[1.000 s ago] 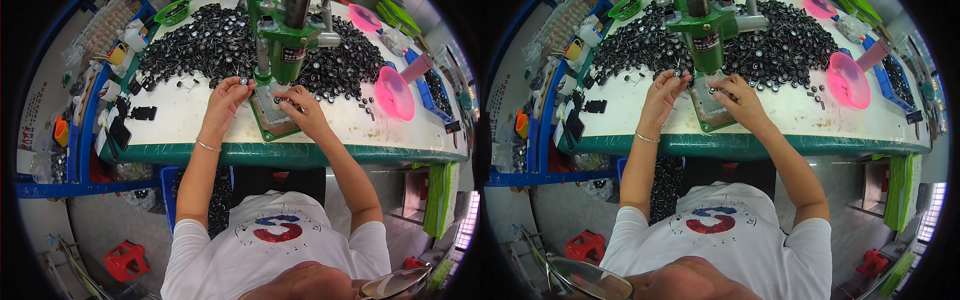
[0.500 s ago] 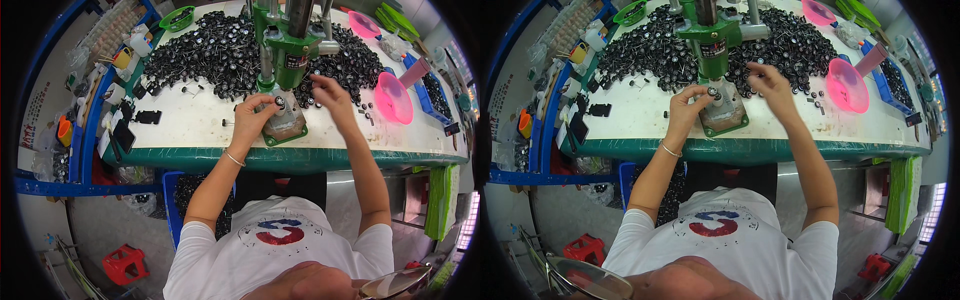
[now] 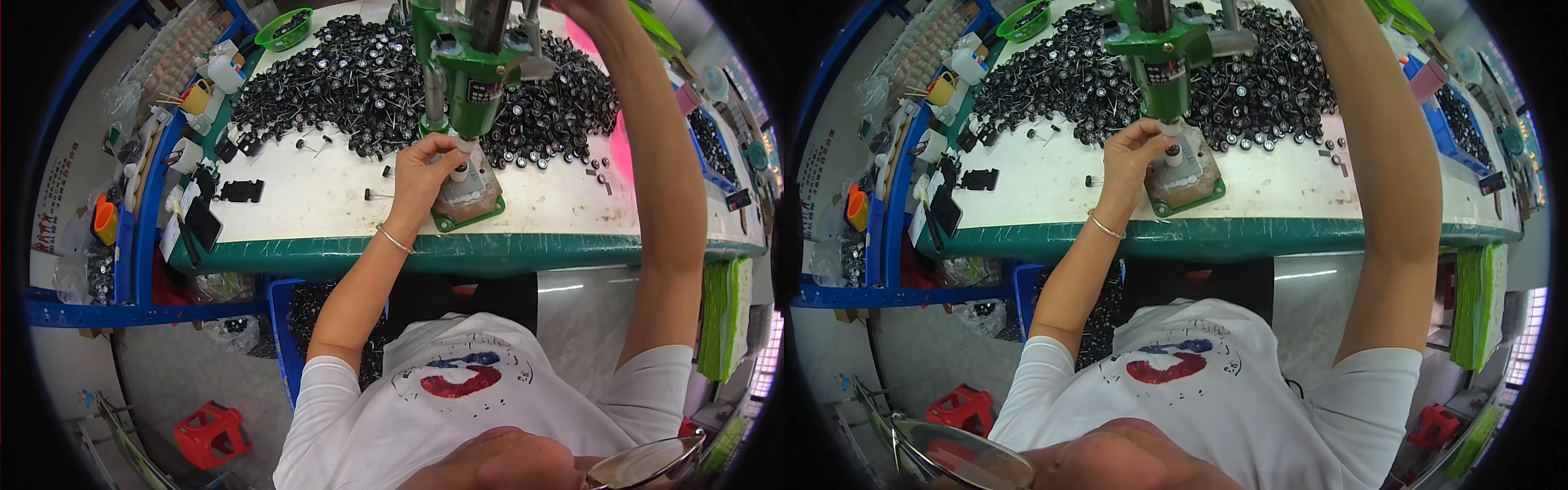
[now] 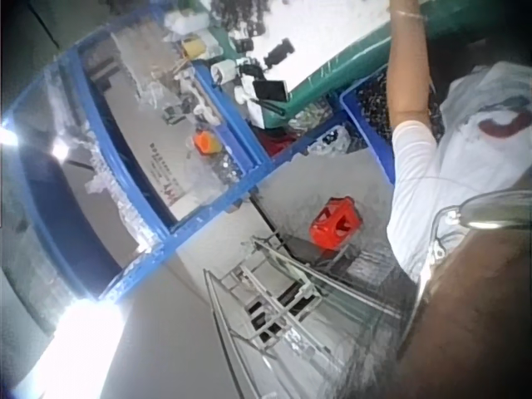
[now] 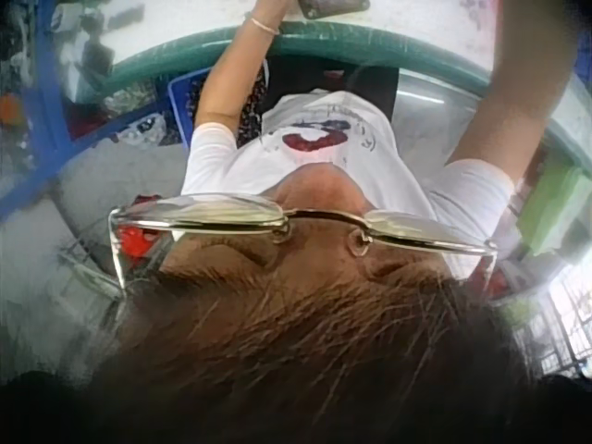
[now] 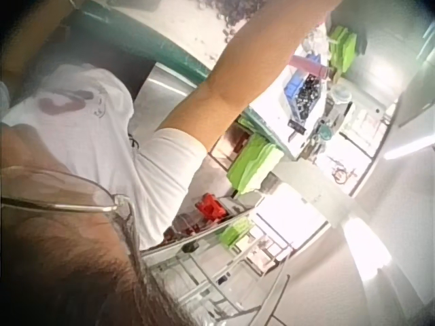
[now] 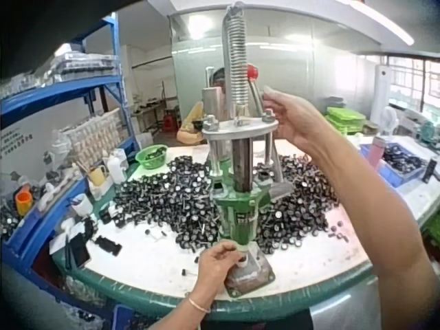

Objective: The person assembles toy car wheel axles by picking up wheels and axles, positioning them in a manual press, and pulling the lever to press the wheels onto the axles.

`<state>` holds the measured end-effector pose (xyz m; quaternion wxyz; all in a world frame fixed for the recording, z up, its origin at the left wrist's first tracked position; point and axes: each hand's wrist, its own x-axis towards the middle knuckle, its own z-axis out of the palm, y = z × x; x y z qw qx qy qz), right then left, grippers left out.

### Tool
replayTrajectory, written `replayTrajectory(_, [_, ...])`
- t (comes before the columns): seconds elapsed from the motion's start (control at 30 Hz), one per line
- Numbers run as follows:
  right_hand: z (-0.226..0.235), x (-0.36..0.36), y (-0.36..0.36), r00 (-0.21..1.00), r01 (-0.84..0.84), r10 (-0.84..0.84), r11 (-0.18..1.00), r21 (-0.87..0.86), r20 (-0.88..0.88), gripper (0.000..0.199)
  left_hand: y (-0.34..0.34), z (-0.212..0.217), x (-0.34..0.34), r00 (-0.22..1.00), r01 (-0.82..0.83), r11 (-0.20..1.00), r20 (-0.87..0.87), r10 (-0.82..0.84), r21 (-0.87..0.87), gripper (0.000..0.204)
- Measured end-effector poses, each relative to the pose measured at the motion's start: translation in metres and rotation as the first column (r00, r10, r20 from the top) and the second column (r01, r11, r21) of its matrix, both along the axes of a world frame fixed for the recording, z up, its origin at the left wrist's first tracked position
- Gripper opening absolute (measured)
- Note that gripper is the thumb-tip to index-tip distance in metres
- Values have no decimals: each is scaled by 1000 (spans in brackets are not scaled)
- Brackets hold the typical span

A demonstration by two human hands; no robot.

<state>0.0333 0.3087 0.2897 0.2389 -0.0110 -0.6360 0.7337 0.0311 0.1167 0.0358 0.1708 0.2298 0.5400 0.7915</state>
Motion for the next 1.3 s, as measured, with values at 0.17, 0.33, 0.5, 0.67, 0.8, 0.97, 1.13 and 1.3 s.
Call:
replayTrajectory(0.17, [-16, -41, 15, 845, -521, 530, 790, -324, -67, 27, -3, 2, 0, 1000, 6, 1000, -21, -6, -2, 11])
replayTrajectory(0.33, [-13, -12, -25, 982, 1, -25, 992, -130, -186, 27, -3, 2, 2, 997, -14, 1000, -72, 12, -23, 10])
replayTrajectory(0.5, [-16, 8, -24, 939, 170, -161, 985, 4, -304, 28, -4, 2, 2, 996, -5, 999, -92, 2, -41, 10])
replayTrajectory(0.67, [-10, 25, -10, 840, -506, 480, 530, -680, -252, 33, -4, 1, 1, 992, -16, 999, -129, 10, -49, 10])
replayTrajectory(0.8, [-27, 29, -29, 861, 165, -141, 986, 7, -488, 37, -2, -1, 1, 992, -29, 997, -129, 20, -68, 10])
replayTrajectory(0.97, [-53, 44, -23, 653, 262, -89, 958, 115, -752, 38, -6, -6, 2, 989, -56, 996, -139, 47, -62, 7])
replayTrajectory(1.13, [-61, 49, -17, 696, 69, -46, 998, 3, -716, 34, -2, -10, 8, 994, -79, 995, -79, 74, -60, 9])
replayTrajectory(1.3, [-57, 49, -26, 734, 178, -187, 981, -81, -653, 39, -3, -4, 15, 996, -86, 994, -2, 86, -68, 20])
